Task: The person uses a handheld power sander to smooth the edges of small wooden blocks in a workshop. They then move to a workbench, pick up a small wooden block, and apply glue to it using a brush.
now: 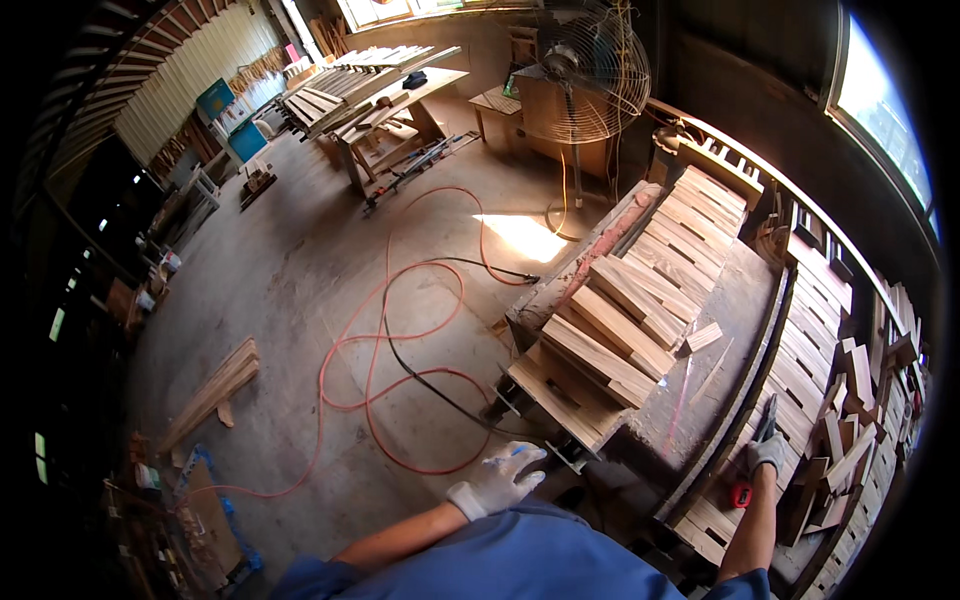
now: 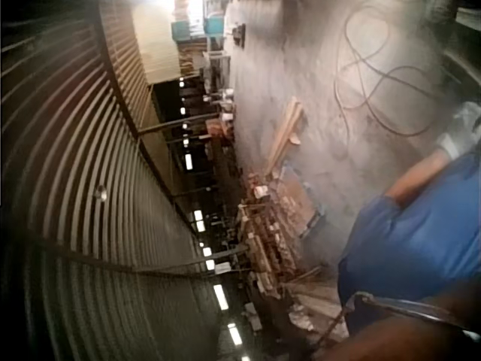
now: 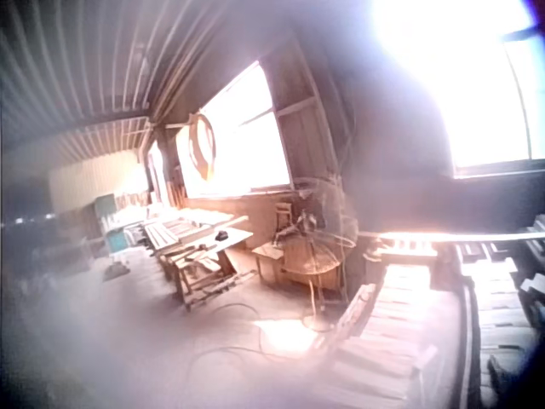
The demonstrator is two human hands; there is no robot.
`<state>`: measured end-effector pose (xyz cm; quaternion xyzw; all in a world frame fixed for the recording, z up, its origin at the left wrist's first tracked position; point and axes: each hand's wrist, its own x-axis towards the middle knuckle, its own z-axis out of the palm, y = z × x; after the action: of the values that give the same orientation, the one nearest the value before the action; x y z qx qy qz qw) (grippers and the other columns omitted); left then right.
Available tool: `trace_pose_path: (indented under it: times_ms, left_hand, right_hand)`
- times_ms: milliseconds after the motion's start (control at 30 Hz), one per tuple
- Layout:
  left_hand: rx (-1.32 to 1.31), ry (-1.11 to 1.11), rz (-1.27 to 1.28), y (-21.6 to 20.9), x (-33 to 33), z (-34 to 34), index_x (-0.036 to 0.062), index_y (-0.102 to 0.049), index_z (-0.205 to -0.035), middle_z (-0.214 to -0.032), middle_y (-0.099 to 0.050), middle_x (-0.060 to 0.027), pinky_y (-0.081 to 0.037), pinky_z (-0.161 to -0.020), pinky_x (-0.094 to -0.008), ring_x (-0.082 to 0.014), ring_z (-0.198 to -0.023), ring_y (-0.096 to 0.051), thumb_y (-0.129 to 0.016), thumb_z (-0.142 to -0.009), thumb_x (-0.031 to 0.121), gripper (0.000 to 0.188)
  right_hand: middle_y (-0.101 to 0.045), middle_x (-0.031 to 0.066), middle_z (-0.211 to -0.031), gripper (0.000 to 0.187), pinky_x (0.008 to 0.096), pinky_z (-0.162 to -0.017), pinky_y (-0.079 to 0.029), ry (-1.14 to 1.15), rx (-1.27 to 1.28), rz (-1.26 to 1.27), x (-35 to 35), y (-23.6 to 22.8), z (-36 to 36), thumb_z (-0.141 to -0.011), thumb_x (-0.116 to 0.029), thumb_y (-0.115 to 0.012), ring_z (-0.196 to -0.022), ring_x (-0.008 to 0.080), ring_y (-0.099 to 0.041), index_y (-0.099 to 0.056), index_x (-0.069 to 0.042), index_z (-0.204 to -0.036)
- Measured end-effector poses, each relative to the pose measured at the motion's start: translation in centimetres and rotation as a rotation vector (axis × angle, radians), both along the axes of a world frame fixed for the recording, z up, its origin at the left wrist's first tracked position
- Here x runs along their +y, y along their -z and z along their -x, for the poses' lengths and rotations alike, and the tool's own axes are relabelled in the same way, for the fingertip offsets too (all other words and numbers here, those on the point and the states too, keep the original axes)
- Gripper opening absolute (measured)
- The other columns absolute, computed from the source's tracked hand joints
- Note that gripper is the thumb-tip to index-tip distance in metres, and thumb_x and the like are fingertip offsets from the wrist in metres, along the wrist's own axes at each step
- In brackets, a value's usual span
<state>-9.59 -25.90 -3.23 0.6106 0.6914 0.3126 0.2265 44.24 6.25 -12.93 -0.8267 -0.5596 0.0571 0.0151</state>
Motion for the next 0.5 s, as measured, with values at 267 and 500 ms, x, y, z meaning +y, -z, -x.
trace_pose_path:
  times_ms: [267,500]
  left_hand:
    - [-0.012,-0.026,0.113,0.4,-3.1,6.6,0.0137,-0.068,-0.131,-0.124,-0.071,-0.0142,-0.059,-0.093,-0.0453,-0.0346,-0.110,-0.071,-0.071,-0.097,0.034,0.040]
    - [0.011,-0.123,0.333,8.8,-9.3,13.0,0.0126,-0.072,-0.126,-0.124,-0.073,-0.0122,-0.053,-0.103,-0.0436,-0.0337,-0.113,-0.071,-0.067,-0.097,0.040,0.040]
  right_hand:
    - [-0.066,0.0278,-0.127,0.051,0.0503,-0.105,-0.051,-0.180,0.148,-0.482,-1.9,-10.6,15.3,-0.091,-0.019,-0.075,-0.120,0.0444,-0.064,-0.060,0.000,-0.135]
    - [-0.060,0.0252,-0.136,0.061,0.0497,-0.112,-0.045,-0.805,0.430,-0.673,-4.5,-13.8,36.6,-0.089,-0.015,-0.076,-0.128,0.0439,-0.056,-0.054,-0.004,-0.145]
